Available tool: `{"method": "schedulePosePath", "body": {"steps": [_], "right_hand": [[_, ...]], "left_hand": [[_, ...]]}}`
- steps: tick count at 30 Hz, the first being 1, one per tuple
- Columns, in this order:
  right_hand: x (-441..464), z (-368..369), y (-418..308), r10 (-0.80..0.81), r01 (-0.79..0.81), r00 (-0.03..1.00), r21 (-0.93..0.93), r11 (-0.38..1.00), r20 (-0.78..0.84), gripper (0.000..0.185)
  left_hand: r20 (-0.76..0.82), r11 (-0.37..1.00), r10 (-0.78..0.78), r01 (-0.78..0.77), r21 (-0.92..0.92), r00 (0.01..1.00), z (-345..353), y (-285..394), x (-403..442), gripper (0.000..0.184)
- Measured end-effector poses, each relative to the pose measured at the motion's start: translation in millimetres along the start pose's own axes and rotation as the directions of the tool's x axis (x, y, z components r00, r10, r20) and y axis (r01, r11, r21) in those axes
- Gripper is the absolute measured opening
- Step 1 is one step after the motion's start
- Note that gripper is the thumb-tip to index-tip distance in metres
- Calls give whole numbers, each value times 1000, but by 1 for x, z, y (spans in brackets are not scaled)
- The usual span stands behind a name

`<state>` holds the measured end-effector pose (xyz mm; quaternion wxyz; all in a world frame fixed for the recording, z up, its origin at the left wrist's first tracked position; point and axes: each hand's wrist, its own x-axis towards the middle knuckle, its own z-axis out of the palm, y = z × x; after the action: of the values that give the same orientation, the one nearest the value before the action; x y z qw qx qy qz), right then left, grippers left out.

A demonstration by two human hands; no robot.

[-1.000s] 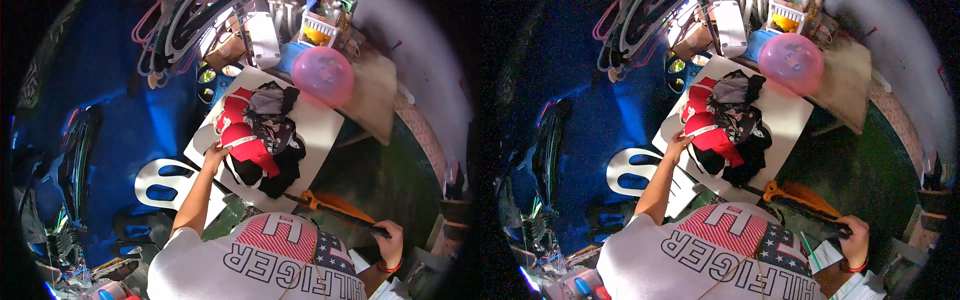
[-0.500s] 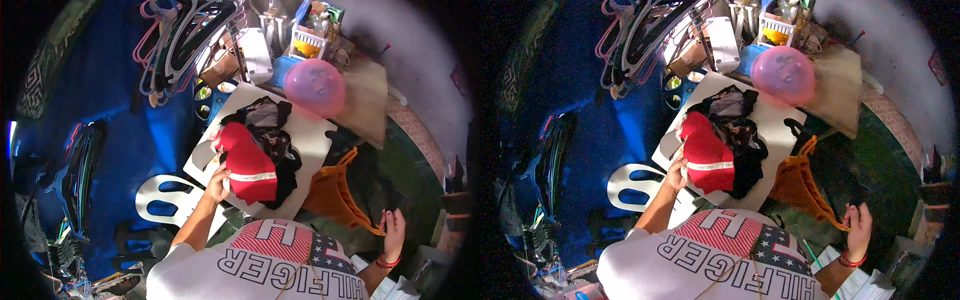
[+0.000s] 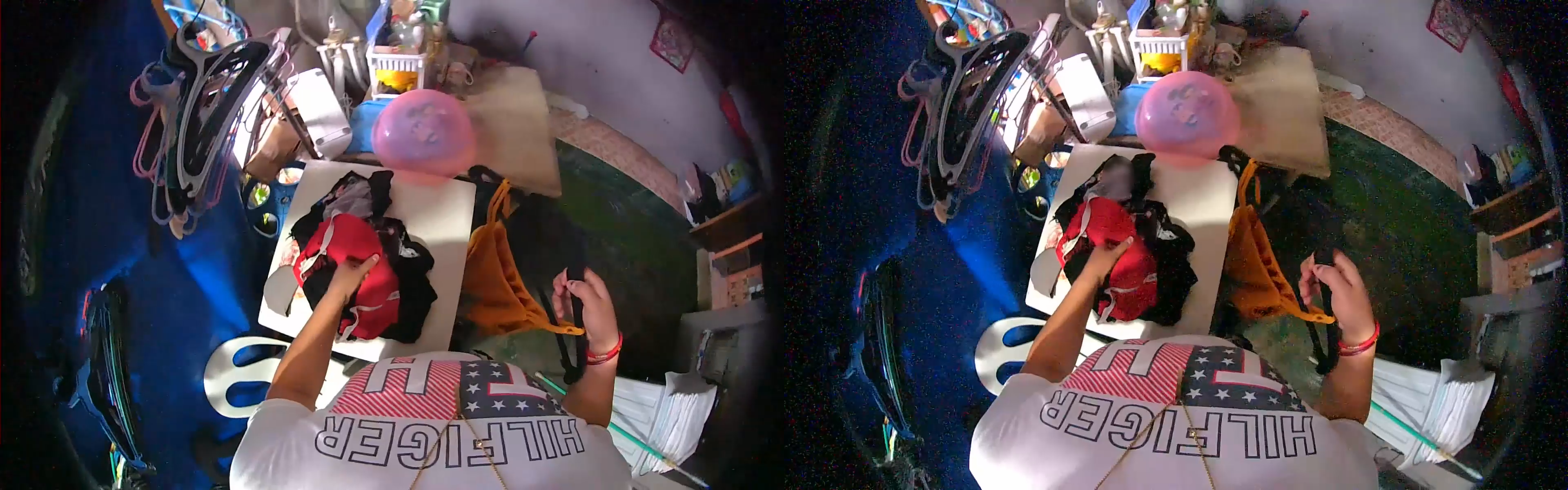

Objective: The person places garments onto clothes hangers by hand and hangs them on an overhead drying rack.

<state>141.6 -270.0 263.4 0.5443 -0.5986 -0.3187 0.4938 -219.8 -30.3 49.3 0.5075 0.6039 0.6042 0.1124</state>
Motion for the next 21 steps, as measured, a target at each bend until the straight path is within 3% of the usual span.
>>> {"method": "schedulePosePath", "body": {"steps": [2, 3, 6, 7, 9, 12, 14, 17, 20, 21], "right_hand": [[0, 1, 2, -15, 14, 1000, 52, 999, 27, 21], [-1, 5, -4, 3, -6, 998, 58, 998, 55, 24], [2, 10, -6, 44, -50, 990, 39, 998, 137, 31], [5, 11, -5, 54, -59, 985, 26, 998, 163, 33], [9, 13, 2, 68, -80, 975, 46, 996, 210, 32], [19, 25, 21, 51, -76, 974, 103, 992, 220, 30], [23, 37, 27, 37, -75, 972, 159, 984, 230, 29], [28, 48, 28, 23, -83, 957, 198, 977, 289, 29], [27, 43, 23, -31, -41, 952, 226, 973, 305, 28], [29, 37, 25, -75, -13, 949, 275, 961, 307, 29]], "left_hand": [[-97, 959, 224, -202, 199, 970, 18, -10, 3, 63], [-72, 929, 252, -220, 298, 965, 23, -1, -4, 75], [17, 967, 110, -111, 228, 994, 24, 3, 5, 76], [120, 962, -74, 39, 271, 990, 15, 15, 5, 83], [16, 839, 140, -127, 529, 990, 14, 26, -7, 84], [-4, 738, 170, -124, 663, 986, 30, 30, 14, 89], [-224, 826, 104, 41, 563, 969, 57, 33, 25, 86], [-180, 782, 139, 3, 623, 974, 62, 40, 16, 74], [-33, 914, 174, -149, 376, 984, 24, 47, -4, 59], [-43, 962, 89, -75, 262, 995, 8, 61, -24, 50]]}}
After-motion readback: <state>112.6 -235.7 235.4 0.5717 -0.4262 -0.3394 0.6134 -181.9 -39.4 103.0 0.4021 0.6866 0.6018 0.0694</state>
